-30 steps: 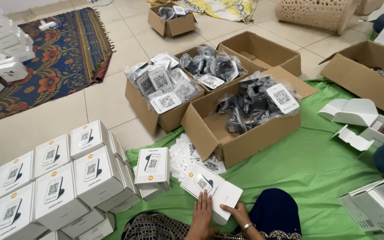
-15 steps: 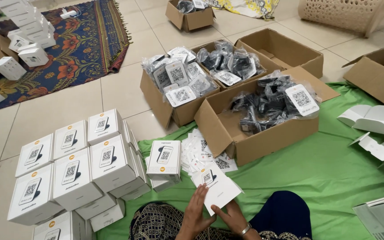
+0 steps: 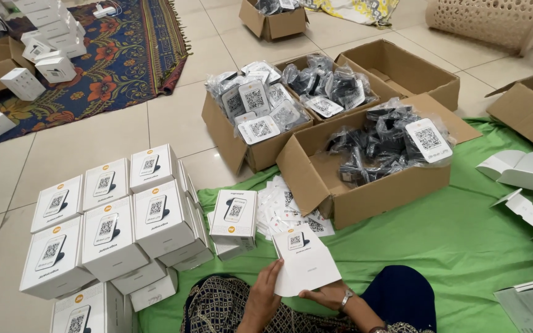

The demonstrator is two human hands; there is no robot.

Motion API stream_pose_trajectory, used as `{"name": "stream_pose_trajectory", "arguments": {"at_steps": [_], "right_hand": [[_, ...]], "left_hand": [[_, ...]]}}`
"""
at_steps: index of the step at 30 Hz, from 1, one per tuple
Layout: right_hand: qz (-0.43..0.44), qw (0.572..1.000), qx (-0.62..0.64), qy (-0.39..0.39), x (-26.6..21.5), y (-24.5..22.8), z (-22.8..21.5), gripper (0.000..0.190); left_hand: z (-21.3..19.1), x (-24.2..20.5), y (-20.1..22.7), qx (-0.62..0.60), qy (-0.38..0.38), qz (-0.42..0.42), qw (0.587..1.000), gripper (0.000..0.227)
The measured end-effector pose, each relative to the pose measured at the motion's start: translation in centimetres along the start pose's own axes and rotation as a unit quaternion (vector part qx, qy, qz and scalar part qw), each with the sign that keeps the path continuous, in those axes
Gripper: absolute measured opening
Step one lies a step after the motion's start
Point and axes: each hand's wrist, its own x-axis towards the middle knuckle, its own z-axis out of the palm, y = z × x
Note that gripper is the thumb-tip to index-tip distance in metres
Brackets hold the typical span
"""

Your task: The person packs electronic items into boxes, places barcode stickers on them, and puts the items in plastic bags.

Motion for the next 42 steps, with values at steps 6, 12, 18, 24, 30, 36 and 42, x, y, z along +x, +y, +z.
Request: {"name": "stream_pose_trajectory", "arguments": {"at_steps": [6, 12, 18, 24, 30, 36, 42], "right_hand": [[-0.016, 0.999, -0.048, 0.019, 0.0, -1.9, 0.0, 0.092], [-0.093, 0.986, -0.081, 0.116, 1.3, -3.3, -0.1, 0.077], [-0.043, 0.985, -0.067, 0.153, 2.4, -3.0, 1.0, 0.058], [-0.024, 0.977, -0.016, 0.211, 1.5, -2.9, 2.3, 0.047], [-0.052, 0.978, -0.088, 0.184, 3.2, 1.1, 5.3, 0.023], [0.019, 0.988, -0.094, 0.119, 2.9, 0.5, 4.5, 0.033], [-0.058, 0.975, -0.116, 0.183, 4.6, 2.4, 6.2, 0.037]], "left_hand": [[-2.2, -0.4, 1.0, -0.002, 0.077, 0.025, 0.997, 0.056], [-3.3, 1.4, 3.0, -0.165, 0.038, -0.141, 0.975, 0.032], [-3.8, 2.0, 4.7, -0.209, 0.045, -0.152, 0.965, 0.038], [-4.6, 3.8, 4.6, -0.265, 0.07, -0.197, 0.941, 0.052], [-4.5, 7.2, 2.1, -0.302, 0.108, -0.216, 0.922, 0.064], [-7.6, 12.9, 1.6, -0.452, 0.174, -0.247, 0.839, 0.066], [-5.7, 13.5, 3.6, -0.362, 0.173, -0.171, 0.9, 0.068]]}}
